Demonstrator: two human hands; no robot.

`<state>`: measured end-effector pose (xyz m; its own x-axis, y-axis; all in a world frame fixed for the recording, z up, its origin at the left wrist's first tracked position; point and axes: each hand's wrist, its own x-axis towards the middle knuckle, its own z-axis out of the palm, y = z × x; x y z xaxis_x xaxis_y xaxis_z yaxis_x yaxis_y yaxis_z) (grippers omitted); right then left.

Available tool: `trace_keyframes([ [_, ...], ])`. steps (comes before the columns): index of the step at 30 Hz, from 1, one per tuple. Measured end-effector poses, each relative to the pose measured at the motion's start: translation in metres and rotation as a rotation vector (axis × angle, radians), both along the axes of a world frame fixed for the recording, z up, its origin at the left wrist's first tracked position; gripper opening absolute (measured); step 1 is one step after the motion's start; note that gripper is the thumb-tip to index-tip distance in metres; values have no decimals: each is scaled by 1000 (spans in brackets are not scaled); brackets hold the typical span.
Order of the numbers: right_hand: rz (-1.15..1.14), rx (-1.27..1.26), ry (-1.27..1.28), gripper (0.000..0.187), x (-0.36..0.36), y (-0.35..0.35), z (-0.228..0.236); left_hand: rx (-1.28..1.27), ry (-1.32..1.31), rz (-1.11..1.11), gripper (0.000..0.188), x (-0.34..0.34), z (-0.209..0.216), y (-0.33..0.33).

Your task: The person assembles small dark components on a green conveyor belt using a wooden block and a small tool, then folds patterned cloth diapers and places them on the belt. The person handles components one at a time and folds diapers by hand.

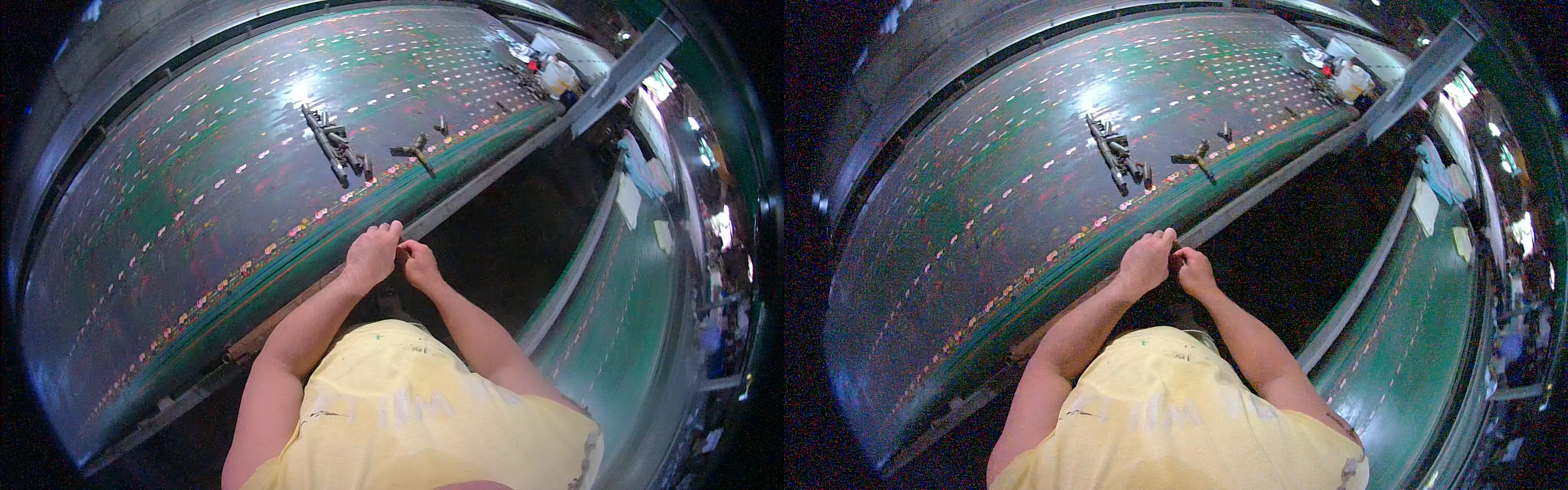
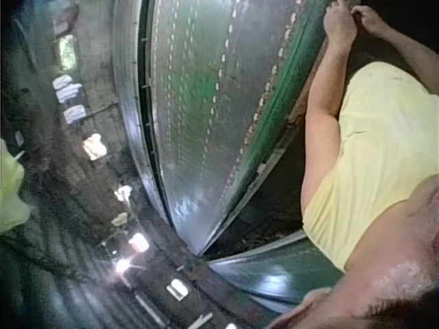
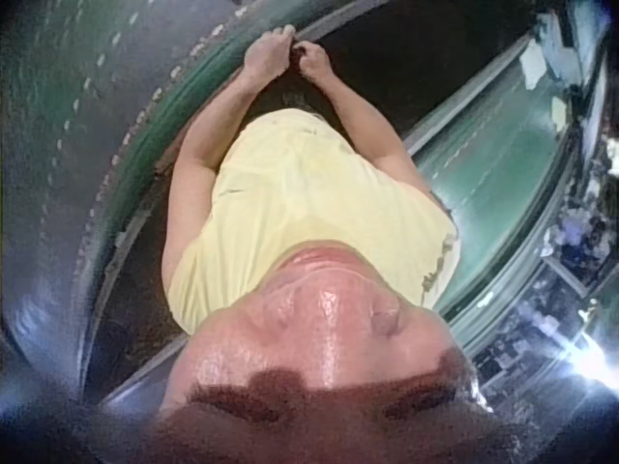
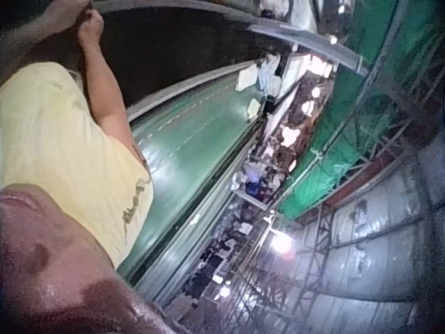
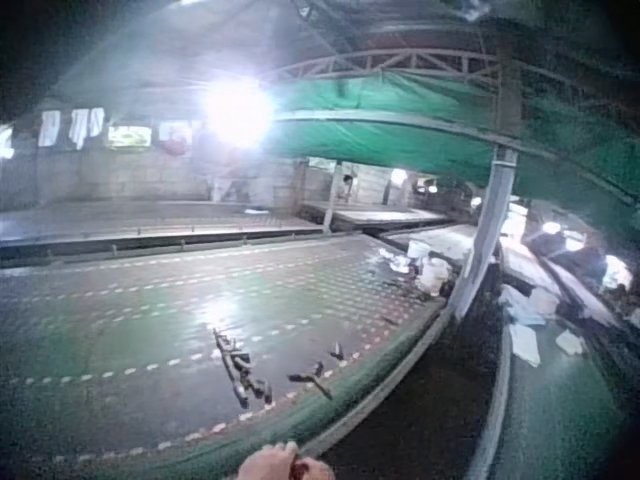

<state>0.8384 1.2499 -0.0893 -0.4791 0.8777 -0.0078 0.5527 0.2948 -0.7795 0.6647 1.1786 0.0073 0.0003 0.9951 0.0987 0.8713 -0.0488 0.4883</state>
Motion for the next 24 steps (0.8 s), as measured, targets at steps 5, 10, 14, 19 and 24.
trace_keyframes([
  [5,232,-190,-220,23,6,46,51,-47,29,9,37,-1,5,0],
  [10,180,275,-205,24,2,114,119,-122,63,14,41,2,10,4],
  [14,236,418,-321,31,-6,181,118,-52,109,28,43,2,5,5],
  [19,285,546,-461,44,-32,249,94,-101,194,60,42,8,4,8],
  [24,331,426,-531,49,-68,282,78,-39,145,101,30,11,4,6],
])
